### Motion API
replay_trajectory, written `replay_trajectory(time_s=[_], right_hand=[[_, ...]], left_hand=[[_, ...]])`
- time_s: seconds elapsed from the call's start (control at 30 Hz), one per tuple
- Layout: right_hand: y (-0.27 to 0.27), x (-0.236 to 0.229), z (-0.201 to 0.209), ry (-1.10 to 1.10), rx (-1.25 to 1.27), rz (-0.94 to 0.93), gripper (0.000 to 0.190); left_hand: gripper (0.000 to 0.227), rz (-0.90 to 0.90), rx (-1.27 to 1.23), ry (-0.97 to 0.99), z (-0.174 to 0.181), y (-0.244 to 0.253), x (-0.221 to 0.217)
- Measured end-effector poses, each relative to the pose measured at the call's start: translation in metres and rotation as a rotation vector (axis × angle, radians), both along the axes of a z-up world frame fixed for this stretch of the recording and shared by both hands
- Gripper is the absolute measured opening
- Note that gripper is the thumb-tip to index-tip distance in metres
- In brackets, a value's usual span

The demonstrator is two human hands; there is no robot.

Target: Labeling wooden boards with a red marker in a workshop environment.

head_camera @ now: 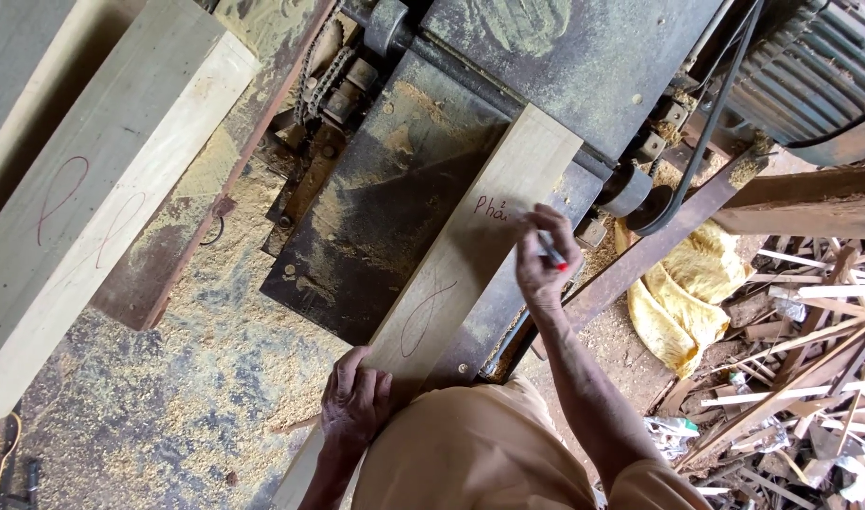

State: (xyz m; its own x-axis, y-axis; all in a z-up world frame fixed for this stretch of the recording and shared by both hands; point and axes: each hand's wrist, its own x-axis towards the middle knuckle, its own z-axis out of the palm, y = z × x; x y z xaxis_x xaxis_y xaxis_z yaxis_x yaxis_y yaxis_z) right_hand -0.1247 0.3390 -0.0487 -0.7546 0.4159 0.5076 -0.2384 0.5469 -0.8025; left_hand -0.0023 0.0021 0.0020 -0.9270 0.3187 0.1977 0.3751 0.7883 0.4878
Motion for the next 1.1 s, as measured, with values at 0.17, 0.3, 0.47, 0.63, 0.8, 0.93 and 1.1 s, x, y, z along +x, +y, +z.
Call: replay_trajectory(time_s=[0.17, 0.3, 0.47, 0.63, 0.8, 0.93, 1.1], right_hand=[[0.023, -0.004, -0.003, 0.058, -0.322, -0.025, 0.011], [0.025, -0.018, 0.020, -0.036, -0.360, -0.043, 0.010], [0.019, -0.043, 0.052, -0.139, -0.254, -0.099, 0.015], [0.021, -0.044, 0.048, -0.141, -0.266, -0.048, 0.010], [0.022, -0.034, 0.049, -0.249, -0.170, 0.073, 0.020], [0.028, -0.038, 0.044, -0.272, -0.030, 0.040, 0.015], [0.036, -0.050, 0.046, -0.236, 0.005, 0.007, 0.013]], left_hand=[[0.029, 0.002, 0.023, 0.015, 0.005, 0.002, -0.001], [0.028, 0.024, 0.015, -0.009, 0.006, 0.003, 0.001], [0.027, 0.021, -0.002, 0.018, 0.006, 0.003, 0.002], [0.026, 0.019, 0.021, -0.002, 0.005, 0.002, 0.002], [0.028, 0.012, 0.011, 0.030, 0.008, 0.004, -0.001], [0.028, 0.012, 0.023, 0.030, 0.009, 0.004, -0.001], [0.025, 0.024, 0.018, -0.012, 0.003, 0.002, 0.002]])
